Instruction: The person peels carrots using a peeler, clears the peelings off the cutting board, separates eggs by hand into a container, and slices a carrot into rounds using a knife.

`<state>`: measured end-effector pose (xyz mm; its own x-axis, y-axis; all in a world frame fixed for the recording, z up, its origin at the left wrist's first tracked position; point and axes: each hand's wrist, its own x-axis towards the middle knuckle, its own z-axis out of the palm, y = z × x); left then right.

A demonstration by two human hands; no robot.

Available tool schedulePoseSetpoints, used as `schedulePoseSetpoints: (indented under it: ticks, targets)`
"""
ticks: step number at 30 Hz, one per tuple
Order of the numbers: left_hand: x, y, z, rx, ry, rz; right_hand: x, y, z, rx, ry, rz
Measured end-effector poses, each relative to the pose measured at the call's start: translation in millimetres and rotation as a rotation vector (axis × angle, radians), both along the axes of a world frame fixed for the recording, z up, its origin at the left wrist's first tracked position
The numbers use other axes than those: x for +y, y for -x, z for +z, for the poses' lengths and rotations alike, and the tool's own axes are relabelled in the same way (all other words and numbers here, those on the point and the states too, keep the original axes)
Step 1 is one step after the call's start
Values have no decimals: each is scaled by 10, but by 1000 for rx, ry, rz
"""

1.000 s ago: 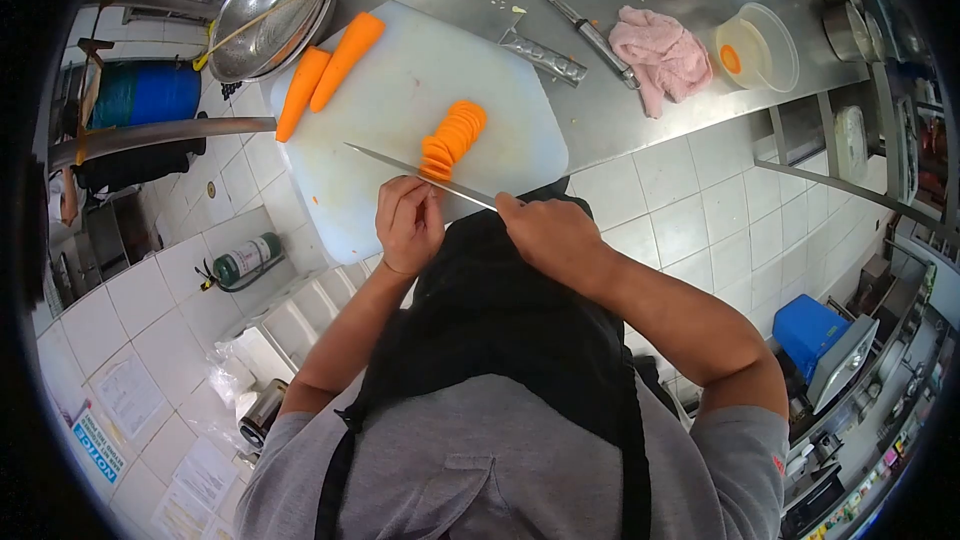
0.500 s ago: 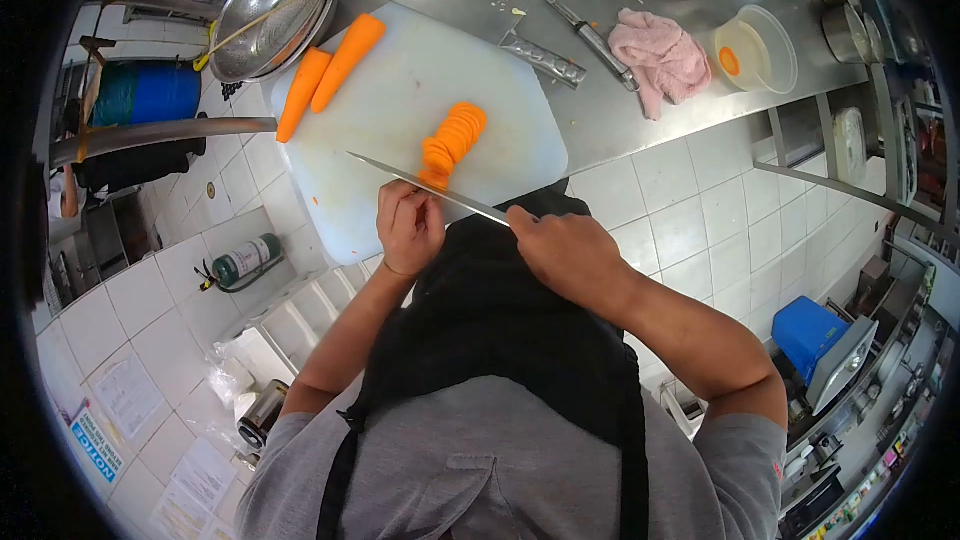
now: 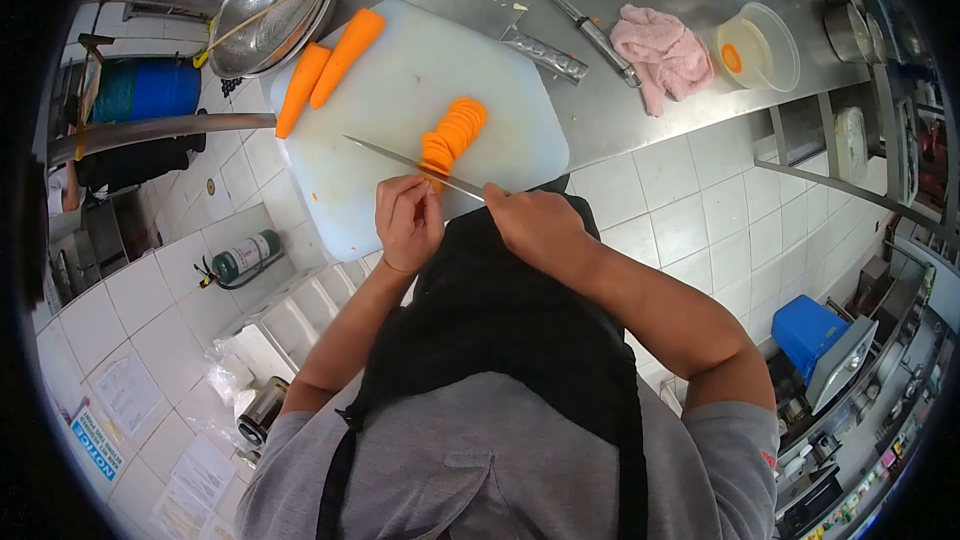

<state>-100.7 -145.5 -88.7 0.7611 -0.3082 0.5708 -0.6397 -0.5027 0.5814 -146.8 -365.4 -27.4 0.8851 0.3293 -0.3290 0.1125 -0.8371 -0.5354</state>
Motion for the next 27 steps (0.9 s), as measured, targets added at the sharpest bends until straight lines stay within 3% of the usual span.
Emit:
schedulePoseSetpoints:
  ticks: [11, 27]
  targets:
    - [18, 19, -2, -5, -43, -4, -173, 210, 510, -39, 12, -7]
    - [4, 15, 3, 4, -4, -6, 1, 45, -19, -27, -20, 0]
